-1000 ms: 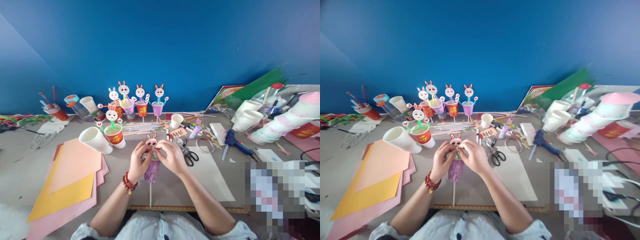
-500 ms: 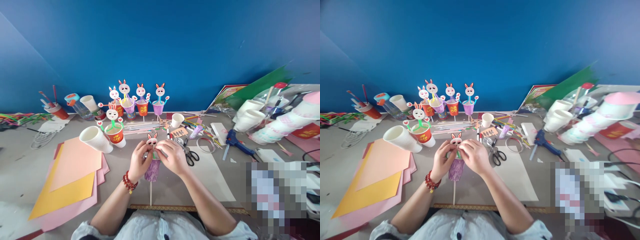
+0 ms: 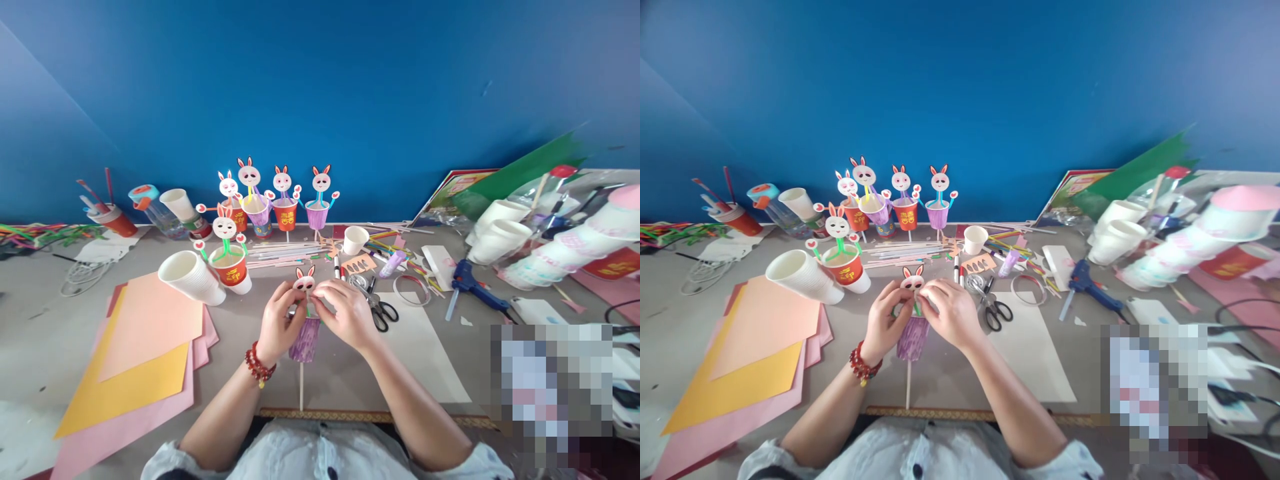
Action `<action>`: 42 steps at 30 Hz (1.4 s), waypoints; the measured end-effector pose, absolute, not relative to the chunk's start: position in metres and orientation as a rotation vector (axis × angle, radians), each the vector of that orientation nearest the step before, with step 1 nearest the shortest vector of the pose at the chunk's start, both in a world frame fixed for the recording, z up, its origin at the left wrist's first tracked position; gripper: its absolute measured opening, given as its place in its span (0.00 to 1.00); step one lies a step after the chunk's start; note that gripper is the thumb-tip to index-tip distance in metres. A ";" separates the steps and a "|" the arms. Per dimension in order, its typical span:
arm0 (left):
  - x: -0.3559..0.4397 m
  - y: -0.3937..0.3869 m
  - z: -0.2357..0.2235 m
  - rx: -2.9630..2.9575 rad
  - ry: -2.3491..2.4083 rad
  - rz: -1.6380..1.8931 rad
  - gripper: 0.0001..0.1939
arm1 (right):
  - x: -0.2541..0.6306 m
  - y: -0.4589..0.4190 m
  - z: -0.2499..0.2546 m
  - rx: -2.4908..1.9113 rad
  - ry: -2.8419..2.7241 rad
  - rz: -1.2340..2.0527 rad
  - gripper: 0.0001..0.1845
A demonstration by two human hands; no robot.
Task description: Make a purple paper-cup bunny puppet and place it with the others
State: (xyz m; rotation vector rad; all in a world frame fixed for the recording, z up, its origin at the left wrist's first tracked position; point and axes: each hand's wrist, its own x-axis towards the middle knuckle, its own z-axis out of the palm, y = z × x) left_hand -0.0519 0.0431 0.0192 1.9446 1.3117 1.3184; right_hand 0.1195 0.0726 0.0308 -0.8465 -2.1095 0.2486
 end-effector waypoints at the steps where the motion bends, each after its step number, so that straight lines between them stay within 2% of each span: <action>1: -0.052 0.043 0.019 1.938 1.322 1.315 0.07 | 0.120 0.073 0.031 -0.843 -2.108 0.251 0.06; 29: -0.051 0.044 0.019 1.940 1.294 1.359 0.07 | 0.118 0.071 0.032 -0.834 -2.029 0.138 0.08; 38: -0.056 0.048 0.012 1.382 1.147 1.375 0.10 | 0.145 0.086 0.033 -1.062 -1.967 0.089 0.12; 42: -0.057 0.048 0.007 1.162 1.033 1.351 0.10 | 0.145 0.086 0.035 -0.949 -2.052 0.180 0.05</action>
